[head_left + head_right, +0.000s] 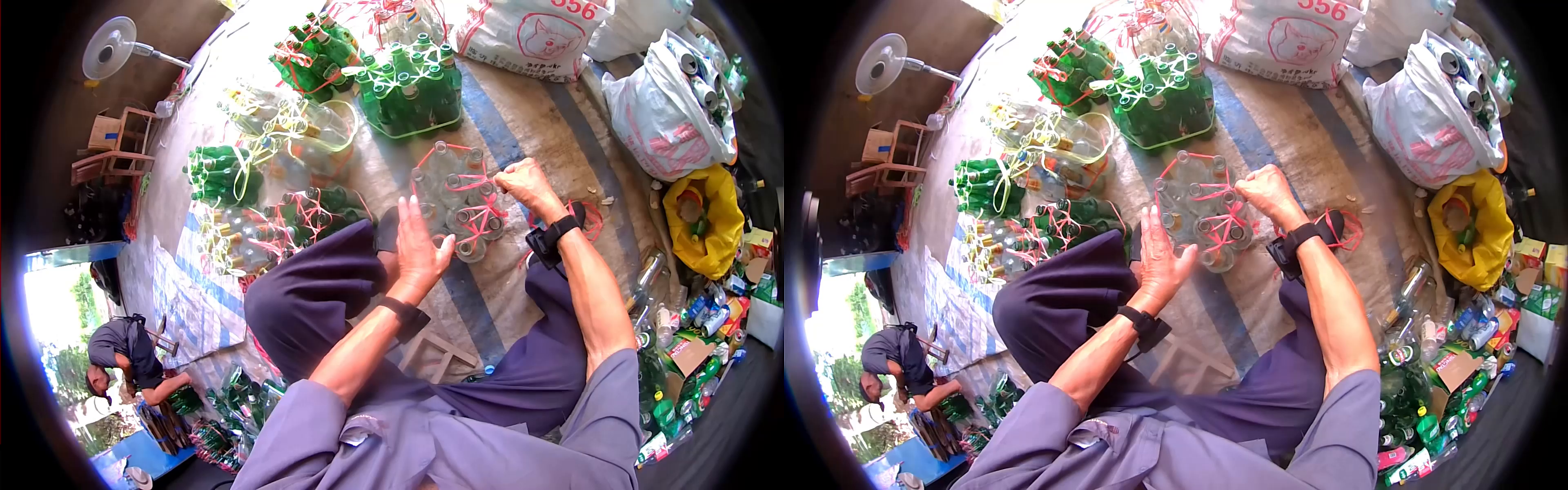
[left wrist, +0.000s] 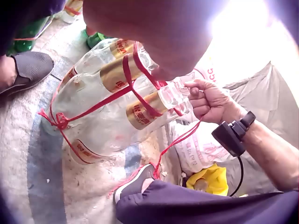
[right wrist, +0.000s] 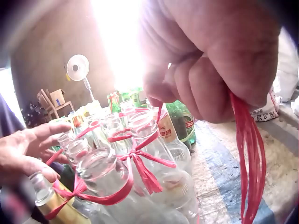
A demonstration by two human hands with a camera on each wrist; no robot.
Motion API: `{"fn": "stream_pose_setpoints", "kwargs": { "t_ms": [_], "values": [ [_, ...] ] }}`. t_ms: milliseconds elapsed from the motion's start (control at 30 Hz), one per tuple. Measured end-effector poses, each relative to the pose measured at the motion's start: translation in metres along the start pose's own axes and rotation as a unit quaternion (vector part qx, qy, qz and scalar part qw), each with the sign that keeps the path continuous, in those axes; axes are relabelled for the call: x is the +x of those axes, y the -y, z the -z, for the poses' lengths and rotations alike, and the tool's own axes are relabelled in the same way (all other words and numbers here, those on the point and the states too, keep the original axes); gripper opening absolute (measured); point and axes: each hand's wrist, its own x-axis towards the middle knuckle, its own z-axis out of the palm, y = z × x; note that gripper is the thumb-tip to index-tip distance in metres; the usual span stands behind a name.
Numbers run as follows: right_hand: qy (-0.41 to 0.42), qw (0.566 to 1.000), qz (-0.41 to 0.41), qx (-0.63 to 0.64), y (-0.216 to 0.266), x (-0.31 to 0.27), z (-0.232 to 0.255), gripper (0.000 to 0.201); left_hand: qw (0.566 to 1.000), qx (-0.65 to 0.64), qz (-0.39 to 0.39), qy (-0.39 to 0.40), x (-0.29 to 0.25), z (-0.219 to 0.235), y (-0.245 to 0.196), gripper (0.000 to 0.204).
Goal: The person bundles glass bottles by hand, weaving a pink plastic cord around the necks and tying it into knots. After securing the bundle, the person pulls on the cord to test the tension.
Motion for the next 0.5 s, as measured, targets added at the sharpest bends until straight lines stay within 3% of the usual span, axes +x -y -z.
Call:
{"fn": "stream_pose_setpoints", "kwargs": {
  "t_ms": [67, 100, 167, 233, 267, 367, 433, 467, 500],
  "values": [
    [-0.016, 1.0, 0.004, -0.007, -0.002, -0.003, -0.004, 0.025, 0.996, 0.001, 0.081, 0.045, -0.003, -0.005, 0.006, 0.1],
    [-0.031, 0.999, 0.008, -0.008, -0.003, -0.003, -0.007, 0.026, 0.996, -0.003, 0.081, 0.042, -0.002, -0.004, 0.005, 0.1],
    [-0.01, 0.999, 0.019, -0.043, -0.009, -0.002, -0.009, 0.027, 0.966, -0.196, 0.144, 0.09, -0.002, -0.003, 0.004, 0.093],
    [-0.024, 0.982, 0.094, -0.164, -0.014, -0.006, -0.012, 0.028, 0.959, -0.188, 0.176, 0.117, 0.006, 0.011, -0.008, 0.09],
    [-0.022, 0.981, 0.093, -0.169, -0.016, -0.008, -0.014, 0.028, 0.952, -0.177, 0.206, 0.143, 0.009, 0.016, -0.012, 0.087],
    [-0.041, 0.993, 0.031, -0.11, -0.017, -0.017, -0.014, 0.024, 0.961, -0.157, 0.182, 0.132, 0.008, 0.014, 0.002, 0.082],
    [-0.027, 0.952, 0.169, -0.254, -0.005, -0.028, -0.007, 0.016, 0.96, -0.204, 0.155, 0.112, 0.008, 0.011, 0.014, 0.079],
    [-0.061, 0.919, 0.228, -0.315, -0.009, -0.032, -0.01, 0.009, 0.972, -0.18, 0.112, 0.103, 0.009, 0.008, 0.022, 0.079],
    [-0.06, 0.919, 0.227, -0.317, -0.007, -0.037, -0.01, 0.009, 0.981, -0.155, 0.068, 0.094, 0.011, 0.01, 0.026, 0.078]
  ]
}}
